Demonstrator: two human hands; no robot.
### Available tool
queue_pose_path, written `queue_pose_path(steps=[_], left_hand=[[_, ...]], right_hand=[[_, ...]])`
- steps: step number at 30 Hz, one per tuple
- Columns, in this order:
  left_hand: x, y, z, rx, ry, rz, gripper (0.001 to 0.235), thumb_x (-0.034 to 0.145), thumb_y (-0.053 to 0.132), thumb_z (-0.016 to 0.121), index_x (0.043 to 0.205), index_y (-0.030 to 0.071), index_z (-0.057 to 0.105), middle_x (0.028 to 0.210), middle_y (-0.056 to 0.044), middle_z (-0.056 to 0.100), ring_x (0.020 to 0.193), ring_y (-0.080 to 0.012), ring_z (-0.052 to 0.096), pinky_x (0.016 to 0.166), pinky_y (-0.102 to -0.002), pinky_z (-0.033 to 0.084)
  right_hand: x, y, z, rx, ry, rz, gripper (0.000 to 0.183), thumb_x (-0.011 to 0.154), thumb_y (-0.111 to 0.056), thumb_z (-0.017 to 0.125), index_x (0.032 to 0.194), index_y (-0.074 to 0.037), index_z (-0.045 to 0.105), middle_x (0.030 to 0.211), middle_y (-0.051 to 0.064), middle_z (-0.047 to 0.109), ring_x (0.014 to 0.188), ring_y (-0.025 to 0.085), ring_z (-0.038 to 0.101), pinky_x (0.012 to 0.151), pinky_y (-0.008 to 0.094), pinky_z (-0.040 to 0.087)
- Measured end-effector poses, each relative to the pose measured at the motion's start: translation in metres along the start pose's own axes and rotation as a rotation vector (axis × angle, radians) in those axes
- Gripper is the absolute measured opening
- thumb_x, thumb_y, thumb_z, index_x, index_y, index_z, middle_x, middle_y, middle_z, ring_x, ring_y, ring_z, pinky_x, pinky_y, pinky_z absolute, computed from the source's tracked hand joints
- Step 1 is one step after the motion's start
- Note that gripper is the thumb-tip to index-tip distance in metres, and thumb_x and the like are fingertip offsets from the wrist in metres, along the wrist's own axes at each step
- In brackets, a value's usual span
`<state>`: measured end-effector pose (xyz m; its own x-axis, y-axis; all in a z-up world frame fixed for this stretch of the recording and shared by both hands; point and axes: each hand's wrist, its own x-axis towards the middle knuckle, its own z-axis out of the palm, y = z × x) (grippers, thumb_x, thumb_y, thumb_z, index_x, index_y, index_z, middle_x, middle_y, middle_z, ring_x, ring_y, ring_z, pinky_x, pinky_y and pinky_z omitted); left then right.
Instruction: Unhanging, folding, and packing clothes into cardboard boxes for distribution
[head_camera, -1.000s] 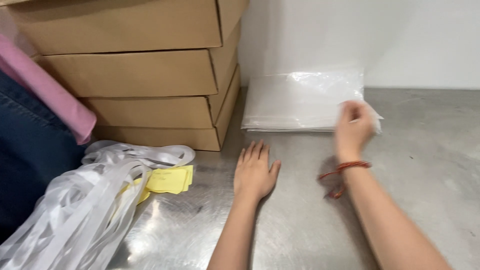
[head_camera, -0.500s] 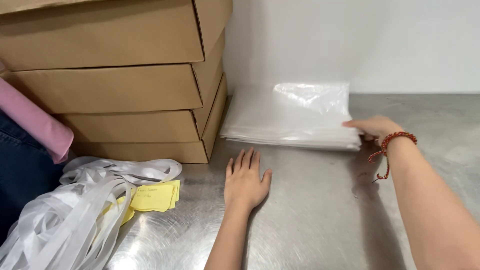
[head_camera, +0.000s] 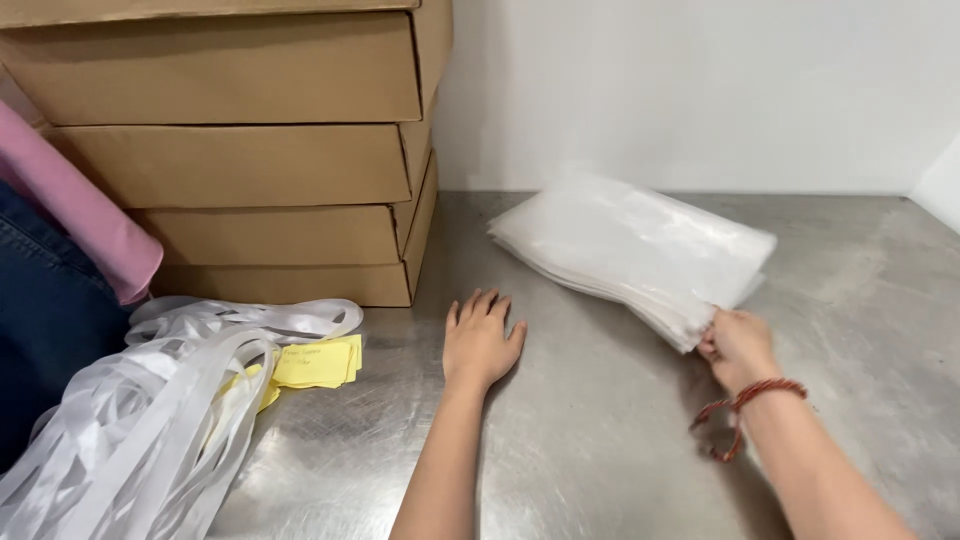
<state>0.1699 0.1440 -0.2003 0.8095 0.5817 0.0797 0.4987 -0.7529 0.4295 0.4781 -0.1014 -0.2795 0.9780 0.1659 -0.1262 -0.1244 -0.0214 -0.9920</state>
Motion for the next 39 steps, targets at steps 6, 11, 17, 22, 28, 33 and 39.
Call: queue_pose_path(steps=[6,11,17,22,28,33,39], left_hand=[[-0.002,-0.013,0.003,-0.212,0.026,0.064,0.057,0.112,0.055,0.036,0.147,0.020,0.064,0.151,-0.003,0.062,0.152,-0.0236,0.046,0.131,-0.054,0.016],[-0.016,-0.004,-0.005,-0.271,0.002,0.086,0.072,0.113,0.063,0.017,0.137,0.022,0.072,0.147,0.001,0.066,0.151,-0.0213,0.048,0.132,-0.054,0.014],[-0.047,0.013,-0.045,-0.543,-0.047,-0.062,0.090,0.110,0.061,0.014,0.098,0.006,0.084,0.125,-0.024,0.076,0.138,-0.0449,0.058,0.124,-0.059,0.034],[-0.038,-0.002,-0.038,-0.705,0.021,-0.188,0.072,0.088,0.066,0.073,0.134,0.012,0.059,0.117,-0.013,0.079,0.124,-0.0345,0.070,0.106,-0.050,0.052],[-0.019,-0.003,-0.002,-0.345,0.067,-0.129,0.072,0.090,0.059,0.067,0.148,0.022,0.048,0.113,-0.004,0.075,0.122,-0.0250,0.061,0.114,-0.041,0.036],[-0.018,-0.004,0.003,-0.336,0.137,-0.102,0.071,0.095,0.052,0.071,0.152,0.019,0.045,0.110,-0.007,0.076,0.118,-0.0287,0.064,0.111,-0.043,0.039],[-0.024,0.002,-0.009,-0.364,0.147,-0.145,0.066,0.101,0.036,0.069,0.156,0.017,0.040,0.131,-0.018,0.073,0.131,-0.0330,0.064,0.115,-0.044,0.041]], right_hand=[[-0.158,-0.018,0.103,0.281,0.219,0.010,0.033,0.108,-0.018,0.058,0.127,0.005,0.044,0.092,0.011,0.052,0.060,0.019,0.064,0.060,0.034,0.066],[-0.197,-0.029,0.150,0.420,0.311,-0.018,0.027,0.114,-0.022,0.050,0.131,-0.008,0.034,0.098,0.008,0.053,0.064,0.019,0.071,0.067,0.035,0.072],[-0.266,-0.070,0.192,0.578,0.064,0.273,0.064,0.107,-0.004,0.055,0.160,-0.003,0.021,0.154,0.025,0.039,0.118,0.041,0.071,0.102,0.052,0.063],[-0.321,-0.171,0.108,-0.178,-0.688,0.369,0.046,0.106,-0.019,0.057,0.138,0.013,0.067,0.142,0.036,0.069,0.126,0.047,0.070,0.104,0.056,0.056],[-0.151,-0.166,-0.004,-0.132,-0.039,-0.109,0.046,0.112,-0.025,0.054,0.147,0.004,0.052,0.144,0.018,0.063,0.131,0.027,0.065,0.111,0.038,0.057],[-0.095,-0.146,0.011,-0.218,-0.175,0.338,0.080,0.098,-0.061,0.059,0.153,-0.006,0.043,0.152,0.013,0.055,0.128,0.033,0.058,0.106,0.048,0.051],[-0.042,-0.104,0.032,-0.319,-0.357,0.311,0.100,0.089,-0.076,0.075,0.143,0.005,0.054,0.123,0.014,0.058,0.093,0.022,0.053,0.065,0.027,0.042]])
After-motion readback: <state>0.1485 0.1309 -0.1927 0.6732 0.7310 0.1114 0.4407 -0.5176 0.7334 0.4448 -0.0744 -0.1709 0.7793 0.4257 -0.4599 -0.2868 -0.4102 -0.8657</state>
